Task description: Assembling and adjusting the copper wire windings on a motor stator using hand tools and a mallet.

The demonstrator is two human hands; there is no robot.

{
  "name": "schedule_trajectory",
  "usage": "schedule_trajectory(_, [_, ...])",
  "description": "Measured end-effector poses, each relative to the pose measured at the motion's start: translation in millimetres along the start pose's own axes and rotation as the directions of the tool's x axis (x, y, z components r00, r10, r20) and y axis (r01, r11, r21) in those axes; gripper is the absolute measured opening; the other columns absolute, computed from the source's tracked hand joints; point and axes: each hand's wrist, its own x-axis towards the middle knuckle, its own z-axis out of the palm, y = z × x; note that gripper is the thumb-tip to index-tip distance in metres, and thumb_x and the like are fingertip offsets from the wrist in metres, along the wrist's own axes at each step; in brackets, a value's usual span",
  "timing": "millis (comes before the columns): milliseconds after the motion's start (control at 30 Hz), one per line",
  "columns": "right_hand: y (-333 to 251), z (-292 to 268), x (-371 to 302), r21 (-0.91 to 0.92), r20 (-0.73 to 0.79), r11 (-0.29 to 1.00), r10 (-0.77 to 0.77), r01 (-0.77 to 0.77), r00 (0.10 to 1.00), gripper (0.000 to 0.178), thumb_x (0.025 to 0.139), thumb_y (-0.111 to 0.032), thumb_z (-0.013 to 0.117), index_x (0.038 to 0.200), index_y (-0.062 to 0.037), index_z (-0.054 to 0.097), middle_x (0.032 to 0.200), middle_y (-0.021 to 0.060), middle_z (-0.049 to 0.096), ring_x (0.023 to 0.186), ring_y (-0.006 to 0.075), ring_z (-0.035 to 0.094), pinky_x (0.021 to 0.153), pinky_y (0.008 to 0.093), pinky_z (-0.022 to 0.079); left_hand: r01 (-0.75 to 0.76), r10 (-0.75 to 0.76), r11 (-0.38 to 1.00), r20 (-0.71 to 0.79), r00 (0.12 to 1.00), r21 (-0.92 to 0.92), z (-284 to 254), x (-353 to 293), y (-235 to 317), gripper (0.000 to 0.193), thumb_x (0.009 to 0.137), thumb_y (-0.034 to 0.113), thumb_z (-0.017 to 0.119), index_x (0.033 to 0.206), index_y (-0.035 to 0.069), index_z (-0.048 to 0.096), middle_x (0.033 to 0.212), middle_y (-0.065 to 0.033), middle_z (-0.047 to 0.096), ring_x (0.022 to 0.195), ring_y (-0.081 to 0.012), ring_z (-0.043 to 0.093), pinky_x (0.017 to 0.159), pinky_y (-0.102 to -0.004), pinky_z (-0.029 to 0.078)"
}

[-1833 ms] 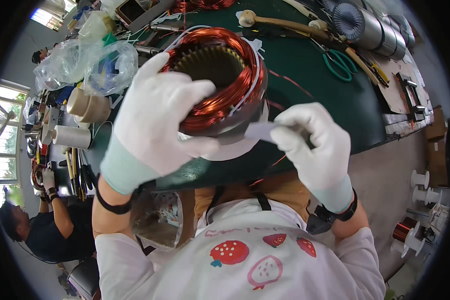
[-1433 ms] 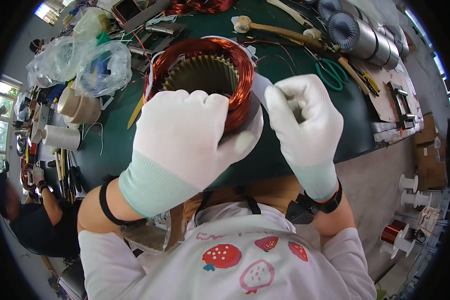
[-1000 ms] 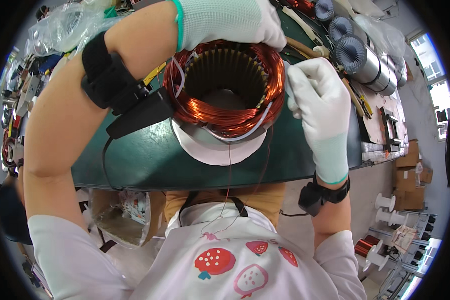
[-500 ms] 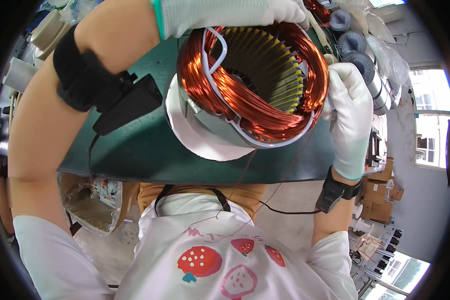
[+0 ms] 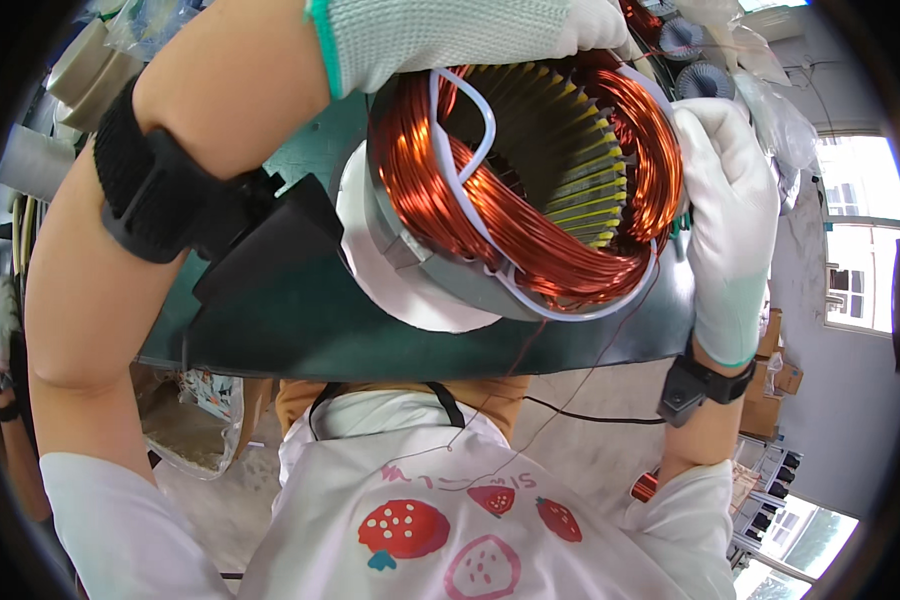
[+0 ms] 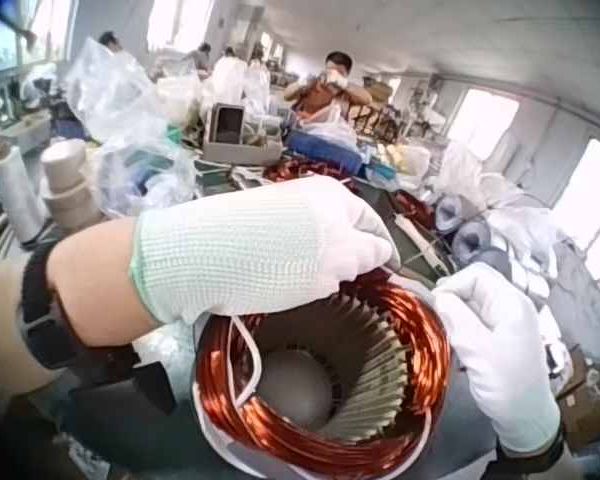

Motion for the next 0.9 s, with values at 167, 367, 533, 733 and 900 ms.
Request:
schedule_trajectory(167, [-18.9, -5.6, 19.4, -0.077, 0.18, 0.997, -0.018, 0.032, 0.984, 0.015, 0.104, -0.016, 0.061, 0.11, -0.003, 0.066, 0.082, -0.0023, 0.065, 0.068, 0.0035, 0.056, 0.061, 0.0206, 0.045, 0.62, -0.525, 0.665, 0.329, 0.785, -0.417, -21.5, 16.0, 20.0, 0.037, 0.105, 0.028, 0.057, 0.103, -0.006, 0.071, 0.087, -0.0149, 0.071, 0.08, -0.0258, 0.067, 0.076, -0.0327, 0.052])
schedule_trajectory(367, [-13.7, -6.4, 26.7, -0.041, 0.195, 0.998, -0.032, 0.041, 0.98, 0.017, 0.107, -0.018, 0.058, 0.109, -0.0026, 0.065, 0.087, -0.0066, 0.061, 0.07, -0.0029, 0.05, 0.062, 0.0149, 0.037, 0.731, -0.623, 0.484, 0.397, 0.674, -0.481, -29.4, 13.4, 26.5, 0.049, 0.103, 0.042, 0.061, 0.114, -0.004, 0.073, 0.096, -0.0125, 0.074, 0.085, -0.021, 0.066, 0.08, -0.0337, 0.053])
schedule_trajectory(533, [-17.1, -17.6, 23.9, -0.12, 0.264, 0.992, 0.08, -0.049, 0.961, 0.017, 0.106, -0.017, 0.059, 0.112, -0.002, 0.064, 0.087, -0.0059, 0.061, 0.07, -0.001, 0.048, 0.062, 0.0162, 0.039, 0.708, -0.578, 0.569, 0.41, 0.706, -0.418, -24.6, 15.1, 18.9, 0.047, 0.103, 0.04, 0.063, 0.11, -0.004, 0.072, 0.094, -0.014, 0.074, 0.088, -0.0211, 0.066, 0.082, -0.0346, 0.052])
schedule_trajectory(733, [-15.7, -23.2, 23.4, -0.092, 0.271, 0.994, 0.081, -0.058, 0.959, 0.019, 0.106, -0.017, 0.059, 0.116, -0.0016, 0.063, 0.09, -0.0054, 0.061, 0.072, -0.0003, 0.05, 0.066, 0.0169, 0.041, 0.635, -0.48, 0.52, 0.419, 0.771, -0.571, -24.1, 12.5, 11.7, 0.045, 0.103, 0.038, 0.063, 0.109, -0.005, 0.072, 0.092, -0.0141, 0.072, 0.085, -0.0204, 0.065, 0.08, -0.0323, 0.052])
schedule_trajectory(900, [0.6, -13.8, 10.5, -0.008, 0.221, 0.999, 0.033, -0.032, 0.975, 0.015, 0.107, -0.014, 0.058, 0.114, -0.0022, 0.063, 0.093, -0.0033, 0.064, 0.081, 0.001, 0.056, 0.071, 0.0183, 0.046, 0.541, -0.442, 0.681, 0.313, 0.841, -0.493, -13.7, 8.8, 8.4, 0.036, 0.105, 0.027, 0.06, 0.109, -0.007, 0.071, 0.093, -0.0153, 0.072, 0.081, -0.02, 0.064, 0.077, -0.0295, 0.053])
